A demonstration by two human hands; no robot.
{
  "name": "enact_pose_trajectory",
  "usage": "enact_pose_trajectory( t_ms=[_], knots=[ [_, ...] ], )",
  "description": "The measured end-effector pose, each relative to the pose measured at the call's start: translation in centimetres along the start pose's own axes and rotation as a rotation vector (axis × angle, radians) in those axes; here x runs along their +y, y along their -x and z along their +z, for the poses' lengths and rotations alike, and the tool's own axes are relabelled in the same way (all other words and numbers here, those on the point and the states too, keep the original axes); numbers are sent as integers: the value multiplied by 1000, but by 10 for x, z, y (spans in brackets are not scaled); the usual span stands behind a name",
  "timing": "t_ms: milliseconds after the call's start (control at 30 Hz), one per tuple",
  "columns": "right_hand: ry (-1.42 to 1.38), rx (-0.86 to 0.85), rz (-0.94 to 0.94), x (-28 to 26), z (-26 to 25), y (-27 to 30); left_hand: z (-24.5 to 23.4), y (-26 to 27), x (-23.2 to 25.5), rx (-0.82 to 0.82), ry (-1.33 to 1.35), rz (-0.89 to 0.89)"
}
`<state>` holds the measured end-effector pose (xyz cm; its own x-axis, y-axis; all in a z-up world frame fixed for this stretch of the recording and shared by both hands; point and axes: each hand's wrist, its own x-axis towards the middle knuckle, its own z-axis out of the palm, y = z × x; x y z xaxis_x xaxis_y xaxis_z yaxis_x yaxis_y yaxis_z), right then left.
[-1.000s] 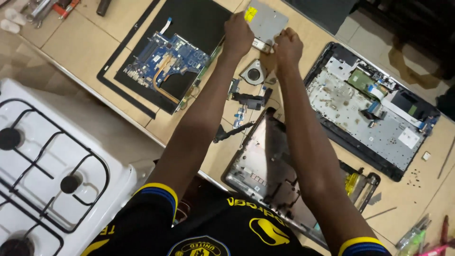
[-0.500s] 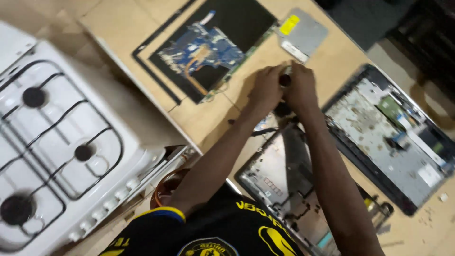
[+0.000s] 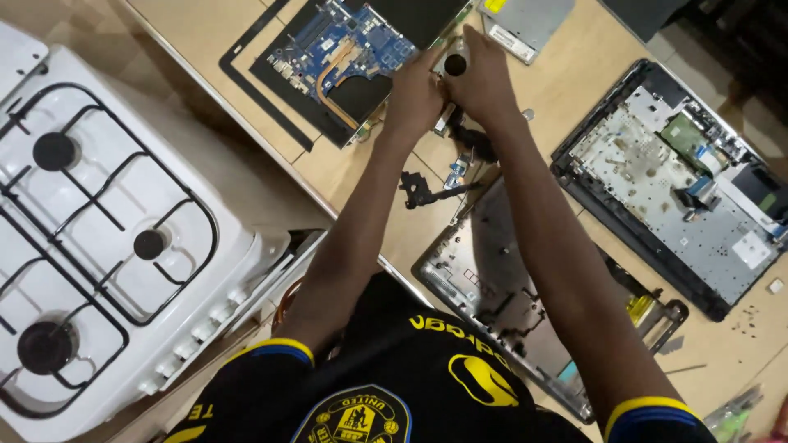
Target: Disassembling a laptop by removing the motherboard and manipulating the screen assembly and internal cables.
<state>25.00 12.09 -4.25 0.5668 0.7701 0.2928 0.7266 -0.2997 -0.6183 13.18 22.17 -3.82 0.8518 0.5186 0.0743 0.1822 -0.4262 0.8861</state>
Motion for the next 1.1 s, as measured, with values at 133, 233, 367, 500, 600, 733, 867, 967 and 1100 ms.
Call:
enact_pose_trajectory(
  t_ms=[133,233,367,500,600,733,867,967,1100],
  knots=[
    [107,108,77,-10,-27,31,-1,40,-17,99,-105,60],
    [11,-19,214,-27,-26,55,11,67,-21,52,-227,-24],
    [284,-227,325,-29,-5,60,14,73,-4,58,-44,-204],
    [230,-182,412,-31,2,55,-7,81,38,229,655,-506],
    [222,-102,362,-16,16,49,-15,81,52,259,764,-583],
    [48,96,289,-18,30,47,24,60,-41,258,691,-420],
    [-65,103,532,-21,41,39,5,66,-35,285,381,-247],
    [-159,99,667,-39,31,27,-7,68,-38,225,-111,79],
    [-225,68,952,-29,31,9,-7,65,-47,167,-311,-12]
  ],
)
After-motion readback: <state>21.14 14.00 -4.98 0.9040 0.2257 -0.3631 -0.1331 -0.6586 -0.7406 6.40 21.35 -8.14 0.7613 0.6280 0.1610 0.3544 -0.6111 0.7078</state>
